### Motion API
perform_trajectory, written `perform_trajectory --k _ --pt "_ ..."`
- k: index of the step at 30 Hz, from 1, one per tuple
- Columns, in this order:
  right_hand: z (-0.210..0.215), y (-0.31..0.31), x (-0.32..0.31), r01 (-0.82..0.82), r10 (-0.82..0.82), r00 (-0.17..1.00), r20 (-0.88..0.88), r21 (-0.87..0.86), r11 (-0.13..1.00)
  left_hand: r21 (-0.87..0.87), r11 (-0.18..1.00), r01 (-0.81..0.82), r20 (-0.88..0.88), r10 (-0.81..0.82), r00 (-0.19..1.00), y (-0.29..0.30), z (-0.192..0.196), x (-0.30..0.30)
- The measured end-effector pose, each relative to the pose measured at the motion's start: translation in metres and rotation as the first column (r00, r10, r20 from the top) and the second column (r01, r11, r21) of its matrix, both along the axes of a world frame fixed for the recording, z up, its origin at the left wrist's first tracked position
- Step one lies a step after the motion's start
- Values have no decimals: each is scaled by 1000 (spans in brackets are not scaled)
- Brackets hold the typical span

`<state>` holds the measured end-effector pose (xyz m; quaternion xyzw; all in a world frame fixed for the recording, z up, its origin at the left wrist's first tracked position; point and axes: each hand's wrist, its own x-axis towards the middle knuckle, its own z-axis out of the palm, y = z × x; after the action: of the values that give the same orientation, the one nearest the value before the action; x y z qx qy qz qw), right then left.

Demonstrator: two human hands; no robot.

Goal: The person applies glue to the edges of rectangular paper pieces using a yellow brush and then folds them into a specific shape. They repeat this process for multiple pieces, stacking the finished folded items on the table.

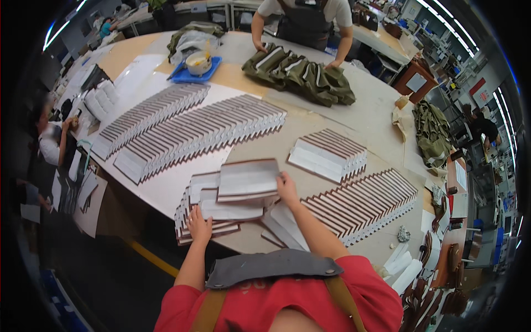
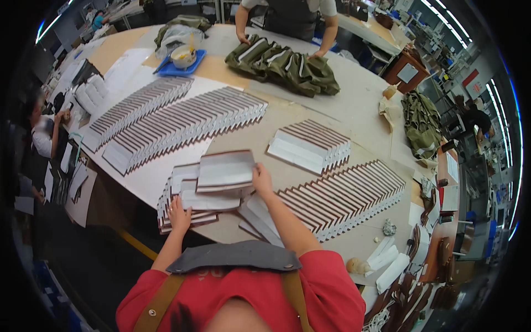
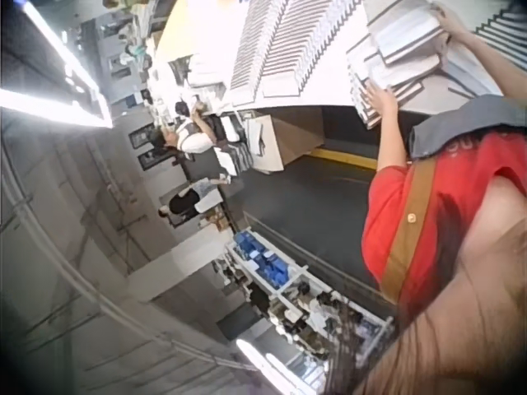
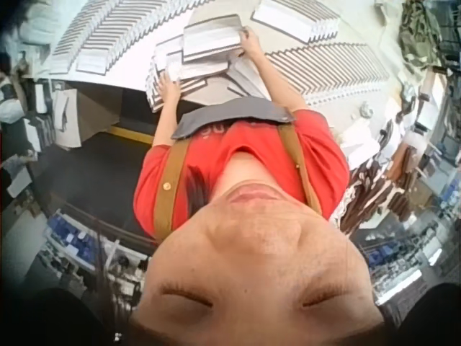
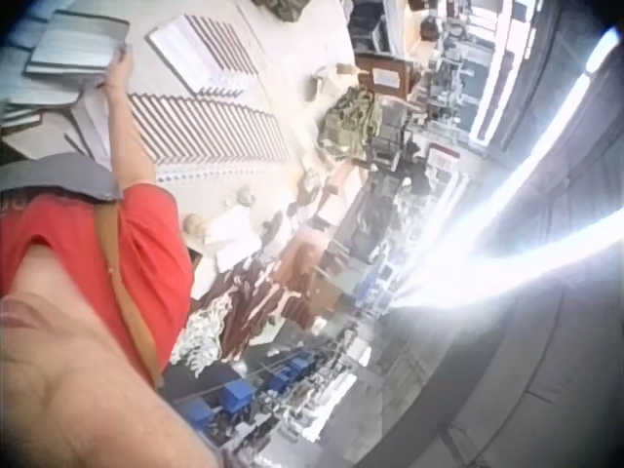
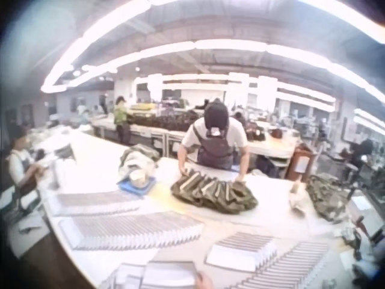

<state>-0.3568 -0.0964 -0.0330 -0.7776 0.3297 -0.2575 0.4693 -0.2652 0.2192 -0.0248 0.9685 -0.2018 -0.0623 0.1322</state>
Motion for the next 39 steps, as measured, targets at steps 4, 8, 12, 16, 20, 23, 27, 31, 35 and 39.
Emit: perform_trajectory --k 4,8,12,16,20,23,27,31,35,39 --pt "-2 -48 -19 35 -13 998 -68 342 939 -58 998 -35 7 35 999 -3 -1 5" --pt "2 -34 -20 125 -137 990 -43 731 671 -250 966 -69 29 78 997 -27 -1 12" --pt "13 -19 -15 118 -77 993 -90 813 570 -581 653 -486 -593 69 802 -62 -10 23" --pt "24 -21 -19 22 -7 1000 -22 838 545 -483 401 -779 -859 -44 510 -102 15 29" --pt "21 -20 -26 -69 64 997 37 775 628 -615 494 -614 -707 -2 707 -109 16 38" --pt "38 -20 -42 -183 412 883 -226 643 743 -710 463 -531 -599 1 801 -96 22 48" --pt "24 -19 -72 -267 496 813 -304 562 783 -685 546 -482 -582 -13 813 -94 34 49" --pt "32 -14 -82 -318 476 770 -426 390 864 -675 539 -504 -567 57 822 -86 25 49" --pt "45 -37 -106 -359 469 739 -483 306 882 -617 564 -548 -591 127 796 -76 9 45" --pt "97 -54 -108 -211 405 894 -194 613 761 -593 655 -468 -530 120 839 -65 -5 37"
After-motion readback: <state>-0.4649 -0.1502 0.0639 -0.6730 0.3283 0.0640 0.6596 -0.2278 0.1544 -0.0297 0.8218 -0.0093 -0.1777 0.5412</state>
